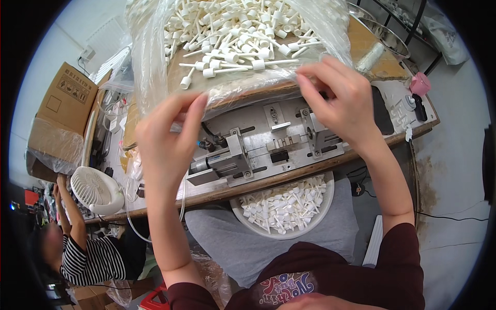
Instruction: The recorder is assembling small plastic sprayer components using a pneumatic assembly machine.
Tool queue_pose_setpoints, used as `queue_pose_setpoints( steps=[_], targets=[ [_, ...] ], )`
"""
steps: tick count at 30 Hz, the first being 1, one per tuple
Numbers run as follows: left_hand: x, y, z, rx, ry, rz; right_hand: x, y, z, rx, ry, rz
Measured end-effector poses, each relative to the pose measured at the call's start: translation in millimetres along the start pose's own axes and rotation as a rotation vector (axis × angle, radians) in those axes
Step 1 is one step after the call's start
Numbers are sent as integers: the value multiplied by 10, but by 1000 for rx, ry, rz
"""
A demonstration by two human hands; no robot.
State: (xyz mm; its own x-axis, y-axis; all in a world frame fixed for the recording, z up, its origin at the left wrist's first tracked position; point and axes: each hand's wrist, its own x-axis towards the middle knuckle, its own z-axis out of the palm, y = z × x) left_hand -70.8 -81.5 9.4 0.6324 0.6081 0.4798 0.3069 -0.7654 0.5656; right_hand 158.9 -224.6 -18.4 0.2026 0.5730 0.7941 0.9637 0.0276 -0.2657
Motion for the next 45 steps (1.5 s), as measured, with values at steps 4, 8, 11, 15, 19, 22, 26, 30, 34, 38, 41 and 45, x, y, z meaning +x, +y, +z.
queue_pose_setpoints(
  steps=[4,8,11,15,19,22,26,30,34,38,41,45],
  targets=[
    [549,-106,338,232,172,398,422,-34,452,-92,-10,-1],
    [787,-460,581,455,121,245,551,88,735,-223,-328,268],
    [777,-502,581,342,-32,60,448,131,698,-176,-268,269],
    [687,-488,496,188,-51,23,200,72,454,33,-74,107],
    [679,-449,459,162,-69,3,-102,-17,214,170,-22,-66],
    [627,-462,412,237,-78,163,-500,-193,76,215,-126,-135],
    [595,-528,395,436,-68,334,-998,-322,54,170,-289,-216],
    [552,-410,347,499,41,329,-1180,-341,150,52,-333,-254],
    [365,-168,264,324,197,249,-1157,-406,210,-24,-416,-247],
    [97,108,283,-64,83,25,-1099,-404,219,-53,-469,-216],
    [-136,222,302,-374,23,-97,-1052,-434,228,-61,-474,-221],
    [-389,266,427,-607,2,-214,-1046,-438,225,-74,-479,-207]
  ],
)
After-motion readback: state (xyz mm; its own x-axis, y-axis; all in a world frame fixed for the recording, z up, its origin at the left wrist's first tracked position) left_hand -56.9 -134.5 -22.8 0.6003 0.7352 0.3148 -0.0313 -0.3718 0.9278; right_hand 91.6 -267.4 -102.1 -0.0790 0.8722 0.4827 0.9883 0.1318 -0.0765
